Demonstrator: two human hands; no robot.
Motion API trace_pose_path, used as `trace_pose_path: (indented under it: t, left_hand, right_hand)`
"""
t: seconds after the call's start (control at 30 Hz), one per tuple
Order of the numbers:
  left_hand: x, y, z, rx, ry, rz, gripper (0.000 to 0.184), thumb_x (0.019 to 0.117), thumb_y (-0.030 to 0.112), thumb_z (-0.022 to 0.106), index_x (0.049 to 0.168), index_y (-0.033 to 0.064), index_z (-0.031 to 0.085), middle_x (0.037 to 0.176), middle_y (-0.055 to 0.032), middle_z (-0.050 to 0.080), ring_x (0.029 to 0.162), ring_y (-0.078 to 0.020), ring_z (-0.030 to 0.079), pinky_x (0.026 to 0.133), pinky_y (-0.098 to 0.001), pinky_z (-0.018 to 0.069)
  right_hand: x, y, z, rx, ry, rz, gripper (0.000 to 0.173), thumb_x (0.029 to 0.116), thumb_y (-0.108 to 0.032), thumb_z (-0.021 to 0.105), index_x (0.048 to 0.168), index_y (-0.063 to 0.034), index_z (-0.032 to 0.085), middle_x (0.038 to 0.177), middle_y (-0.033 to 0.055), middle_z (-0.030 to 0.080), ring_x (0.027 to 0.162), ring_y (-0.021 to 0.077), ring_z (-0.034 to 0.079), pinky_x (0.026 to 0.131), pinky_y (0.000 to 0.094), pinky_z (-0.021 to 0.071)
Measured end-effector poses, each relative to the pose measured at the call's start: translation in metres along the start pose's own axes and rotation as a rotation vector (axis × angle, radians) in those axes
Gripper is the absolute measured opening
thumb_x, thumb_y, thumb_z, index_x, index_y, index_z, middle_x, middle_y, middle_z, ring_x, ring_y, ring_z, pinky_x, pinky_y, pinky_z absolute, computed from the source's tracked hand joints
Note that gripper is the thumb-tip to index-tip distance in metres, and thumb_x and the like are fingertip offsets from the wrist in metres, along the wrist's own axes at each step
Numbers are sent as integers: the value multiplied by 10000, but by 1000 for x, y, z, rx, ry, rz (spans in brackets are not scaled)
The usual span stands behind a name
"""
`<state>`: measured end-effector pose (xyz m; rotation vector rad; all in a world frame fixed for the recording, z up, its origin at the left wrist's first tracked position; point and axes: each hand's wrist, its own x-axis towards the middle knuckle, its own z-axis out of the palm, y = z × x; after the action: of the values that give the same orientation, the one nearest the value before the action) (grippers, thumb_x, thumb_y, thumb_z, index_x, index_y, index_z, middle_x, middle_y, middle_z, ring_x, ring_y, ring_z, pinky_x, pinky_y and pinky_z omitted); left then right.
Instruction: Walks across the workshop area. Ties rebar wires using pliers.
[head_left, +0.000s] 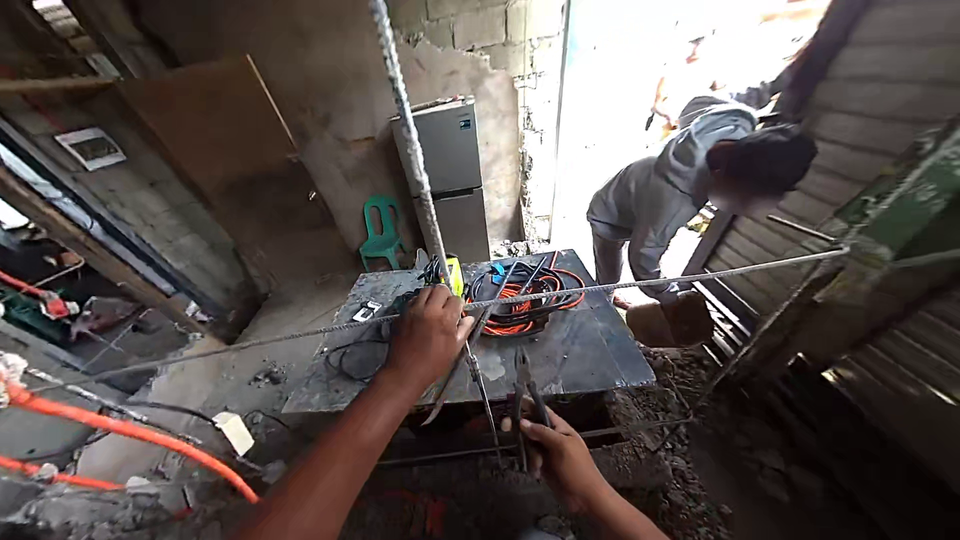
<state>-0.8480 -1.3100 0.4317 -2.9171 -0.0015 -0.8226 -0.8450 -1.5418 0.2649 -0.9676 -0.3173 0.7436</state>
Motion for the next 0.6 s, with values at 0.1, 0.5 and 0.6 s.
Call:
trace_pose_path:
  t: [0.1,0.5,0.6]
  left_hand:
    - [19,11,-12,153,-152,68,242,992,220,635,983,-8,715,1000,-194,686,989,-377,691,800,-508,585]
    - [7,-2,-5,108,100,212,285,989,230,606,811,32,707,809,-128,703,789,-292,729,680,-446,600]
    - [4,2,-10,-15,149,10,275,964,271,643,825,53,738,812,-99,726,799,-257,734,733,-459,599]
  right_hand:
    - [-6,9,6,74,5,40,425,1039,-136,479,1457,-59,465,1047,116,720,506,56,509,456,216,446]
    - [-18,23,15,102,66,79,372,1087,-183,453,1443,-80,480,1013,125,723,497,83,524,448,227,454]
    - [-20,21,25,96,38,95,351,1096,-202,445,1425,-85,482,1029,125,729,522,96,557,470,241,480]
